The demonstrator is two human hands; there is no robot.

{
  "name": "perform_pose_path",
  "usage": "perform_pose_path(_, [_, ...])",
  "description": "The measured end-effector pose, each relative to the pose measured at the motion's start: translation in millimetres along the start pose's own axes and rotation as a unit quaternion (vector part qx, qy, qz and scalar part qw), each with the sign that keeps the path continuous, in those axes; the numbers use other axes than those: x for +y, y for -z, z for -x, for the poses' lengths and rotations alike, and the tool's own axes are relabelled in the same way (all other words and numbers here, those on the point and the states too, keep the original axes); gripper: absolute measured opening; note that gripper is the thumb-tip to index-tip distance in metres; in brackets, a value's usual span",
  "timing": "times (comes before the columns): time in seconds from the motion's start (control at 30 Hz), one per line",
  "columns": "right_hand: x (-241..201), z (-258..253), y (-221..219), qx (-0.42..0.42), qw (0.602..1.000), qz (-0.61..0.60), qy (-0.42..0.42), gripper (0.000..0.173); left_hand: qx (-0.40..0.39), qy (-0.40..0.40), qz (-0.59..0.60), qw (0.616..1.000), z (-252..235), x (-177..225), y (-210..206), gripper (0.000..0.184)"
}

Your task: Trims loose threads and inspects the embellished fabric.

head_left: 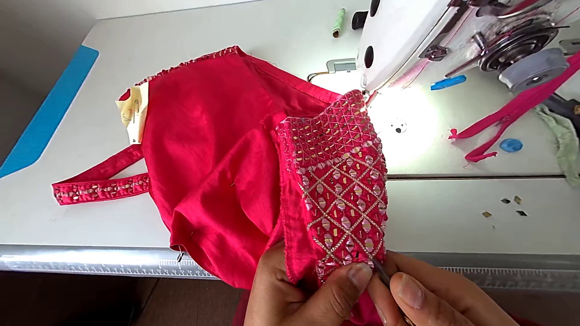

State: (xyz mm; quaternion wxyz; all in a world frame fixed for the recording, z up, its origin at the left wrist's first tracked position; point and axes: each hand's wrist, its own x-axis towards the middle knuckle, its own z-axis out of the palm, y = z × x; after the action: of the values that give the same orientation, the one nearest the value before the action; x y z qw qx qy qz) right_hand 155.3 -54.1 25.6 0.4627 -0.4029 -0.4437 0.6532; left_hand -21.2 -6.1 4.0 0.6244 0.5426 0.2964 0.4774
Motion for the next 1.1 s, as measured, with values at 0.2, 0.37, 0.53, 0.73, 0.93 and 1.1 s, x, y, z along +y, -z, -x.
perform_pose_path(0.2, [10.2,2.2,-0.3,0.015,0.991,-0.089,0.102,0.034,0.016,0.015,0.054,0.998,1.2,2.6,-1.7,0.010])
perform_pose_path(0.37, [10.5,-1.1,-9.7,0.179,0.922,0.267,0.216,0.013,0.019,-0.005,0.041,0.999,1.3,1.7,-3.5,0.013])
perform_pose_path(0.53, [19.1,-7.3,-16.3,0.247,0.861,0.360,0.262,0.014,0.024,-0.021,0.053,0.998,1.8,-3.1,-3.1,0.012])
perform_pose_path(0.73, [22.0,-8.4,-18.2,0.273,0.837,0.379,0.286,0.011,0.029,-0.044,0.008,0.999,0.9,-4.3,-4.6,0.010])
perform_pose_path(0.93, [21.3,-8.6,-17.3,0.273,0.819,0.405,0.300,0.007,0.034,-0.070,-0.080,0.994,-1.7,0.5,-6.1,0.008])
perform_pose_path(1.1, [20.0,-7.4,-17.8,0.277,0.825,0.398,0.291,0.008,0.028,-0.082,-0.092,0.992,-1.2,0.4,-6.1,0.007])
